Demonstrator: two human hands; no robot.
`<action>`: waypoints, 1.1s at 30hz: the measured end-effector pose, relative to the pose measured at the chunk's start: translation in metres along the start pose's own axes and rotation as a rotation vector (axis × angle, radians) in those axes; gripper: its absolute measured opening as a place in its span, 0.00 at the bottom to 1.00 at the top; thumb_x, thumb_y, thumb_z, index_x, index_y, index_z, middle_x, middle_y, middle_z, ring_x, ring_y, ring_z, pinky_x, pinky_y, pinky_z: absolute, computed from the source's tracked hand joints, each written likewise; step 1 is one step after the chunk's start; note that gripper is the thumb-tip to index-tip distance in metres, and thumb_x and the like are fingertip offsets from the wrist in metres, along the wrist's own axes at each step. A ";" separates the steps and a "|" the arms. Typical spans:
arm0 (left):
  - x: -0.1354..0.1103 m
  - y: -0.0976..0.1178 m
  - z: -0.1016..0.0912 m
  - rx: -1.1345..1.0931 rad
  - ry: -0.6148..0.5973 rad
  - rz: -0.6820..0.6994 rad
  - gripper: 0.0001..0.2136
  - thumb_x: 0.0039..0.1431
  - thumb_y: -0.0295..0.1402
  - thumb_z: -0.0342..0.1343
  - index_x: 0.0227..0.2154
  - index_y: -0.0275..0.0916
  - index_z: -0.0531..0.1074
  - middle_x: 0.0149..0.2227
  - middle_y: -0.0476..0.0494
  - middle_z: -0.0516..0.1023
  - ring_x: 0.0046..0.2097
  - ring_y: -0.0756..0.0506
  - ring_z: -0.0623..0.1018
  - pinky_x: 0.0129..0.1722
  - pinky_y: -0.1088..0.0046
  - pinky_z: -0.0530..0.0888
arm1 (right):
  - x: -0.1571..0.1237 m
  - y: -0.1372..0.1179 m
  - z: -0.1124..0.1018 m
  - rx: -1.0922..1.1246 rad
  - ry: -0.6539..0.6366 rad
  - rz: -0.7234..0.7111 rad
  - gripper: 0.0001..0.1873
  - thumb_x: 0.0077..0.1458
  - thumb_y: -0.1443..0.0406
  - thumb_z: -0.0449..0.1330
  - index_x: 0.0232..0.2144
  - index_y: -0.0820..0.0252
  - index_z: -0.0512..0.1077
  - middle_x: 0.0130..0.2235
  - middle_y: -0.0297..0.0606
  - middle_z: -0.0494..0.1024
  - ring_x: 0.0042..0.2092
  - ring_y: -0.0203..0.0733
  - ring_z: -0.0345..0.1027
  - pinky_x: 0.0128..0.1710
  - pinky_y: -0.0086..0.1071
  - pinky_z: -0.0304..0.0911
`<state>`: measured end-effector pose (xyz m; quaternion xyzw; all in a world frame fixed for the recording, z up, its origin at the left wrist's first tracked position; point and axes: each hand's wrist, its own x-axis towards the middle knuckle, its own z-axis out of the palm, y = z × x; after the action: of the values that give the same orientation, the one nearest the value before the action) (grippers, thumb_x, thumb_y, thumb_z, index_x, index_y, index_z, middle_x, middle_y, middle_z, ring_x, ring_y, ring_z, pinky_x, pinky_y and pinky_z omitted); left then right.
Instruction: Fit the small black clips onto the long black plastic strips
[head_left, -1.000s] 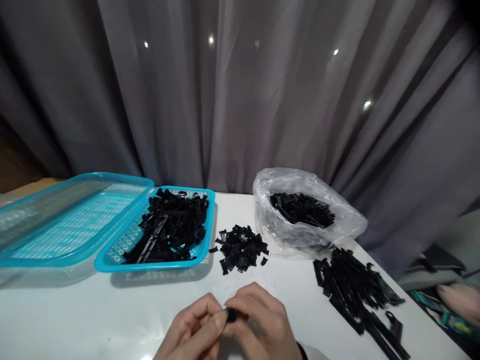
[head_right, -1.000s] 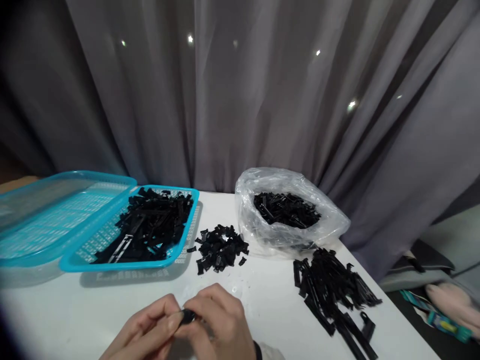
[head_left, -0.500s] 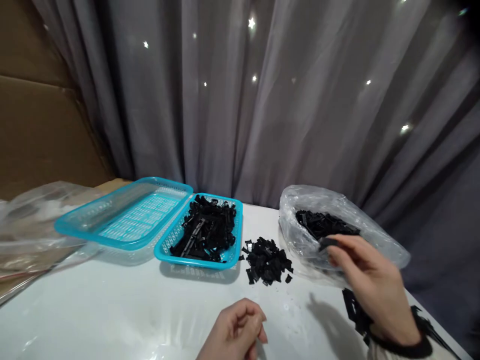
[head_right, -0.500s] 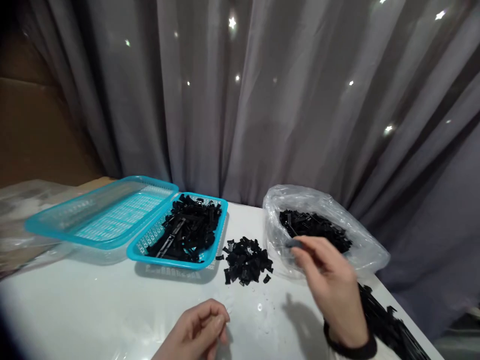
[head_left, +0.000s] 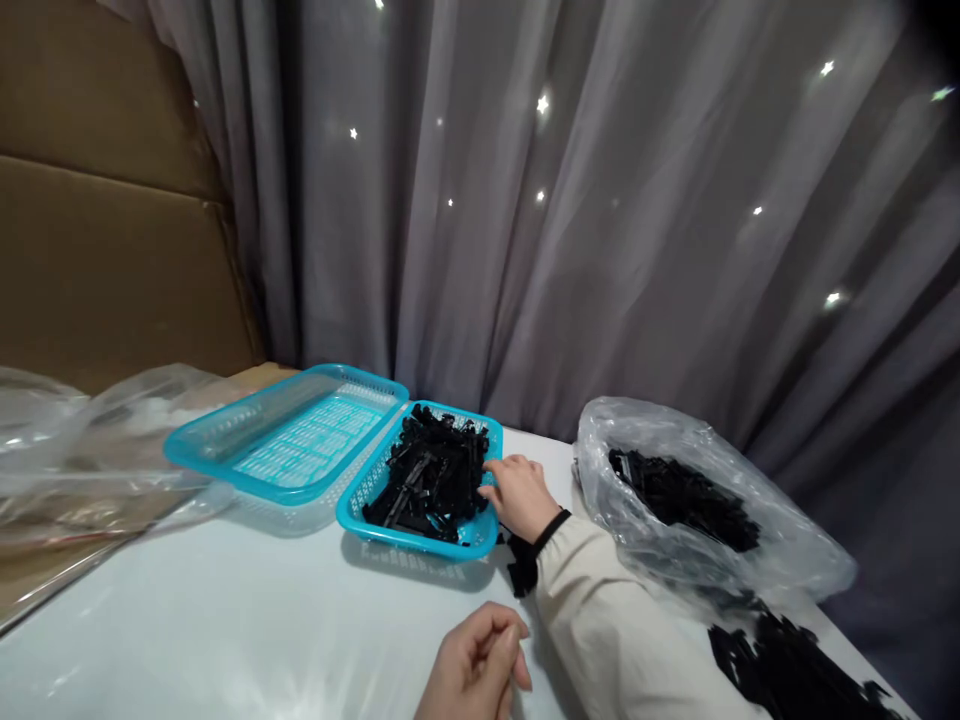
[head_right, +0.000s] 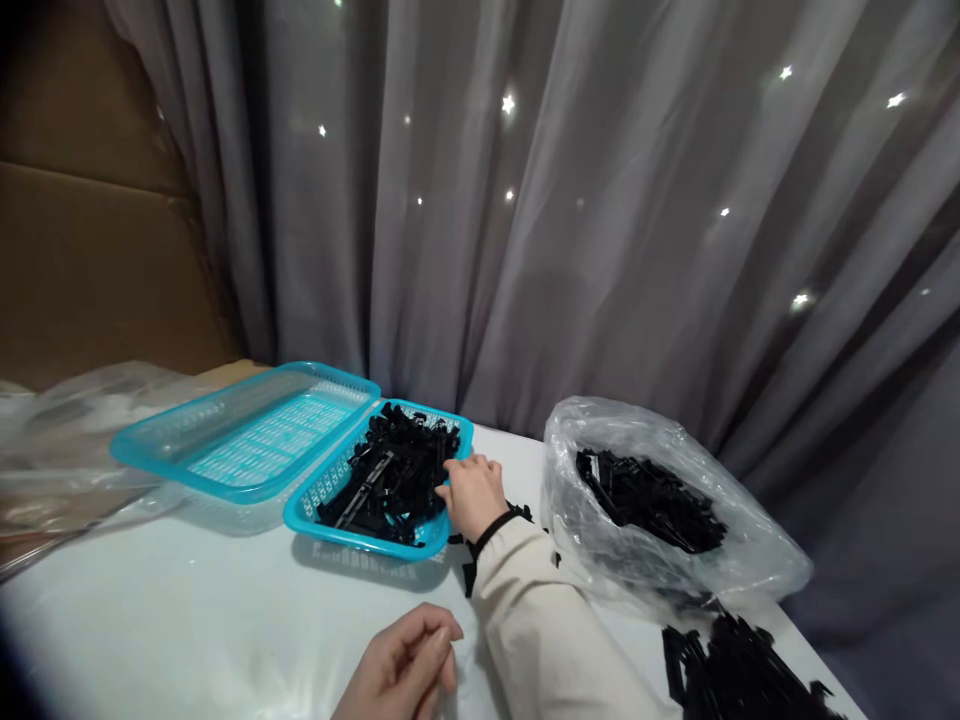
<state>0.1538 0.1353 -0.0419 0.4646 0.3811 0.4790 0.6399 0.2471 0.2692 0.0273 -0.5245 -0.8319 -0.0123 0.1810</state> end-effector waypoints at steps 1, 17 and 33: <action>0.000 -0.001 0.000 -0.002 0.005 0.007 0.26 0.50 0.58 0.55 0.30 0.34 0.68 0.20 0.50 0.69 0.14 0.58 0.55 0.15 0.80 0.47 | 0.007 -0.004 0.006 -0.015 -0.025 0.007 0.14 0.57 0.64 0.59 0.46 0.61 0.71 0.41 0.46 0.77 0.51 0.52 0.64 0.50 0.46 0.54; -0.003 -0.001 0.001 0.003 0.012 0.031 0.26 0.51 0.56 0.56 0.29 0.33 0.69 0.19 0.51 0.69 0.15 0.58 0.57 0.16 0.81 0.50 | -0.010 -0.012 -0.006 0.440 0.069 0.128 0.06 0.54 0.67 0.59 0.32 0.55 0.76 0.34 0.35 0.79 0.40 0.42 0.70 0.47 0.35 0.56; 0.006 0.040 -0.011 -0.083 0.074 0.089 0.15 0.59 0.40 0.58 0.49 0.43 0.73 0.46 0.43 0.74 0.50 0.44 0.70 0.44 0.74 0.70 | -0.110 -0.019 -0.034 1.313 0.076 0.297 0.09 0.47 0.63 0.63 0.30 0.64 0.72 0.31 0.37 0.76 0.33 0.37 0.70 0.35 0.27 0.65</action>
<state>0.1347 0.1475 -0.0064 0.4361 0.3635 0.5391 0.6222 0.2819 0.1583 0.0276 -0.4135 -0.5790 0.5027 0.4911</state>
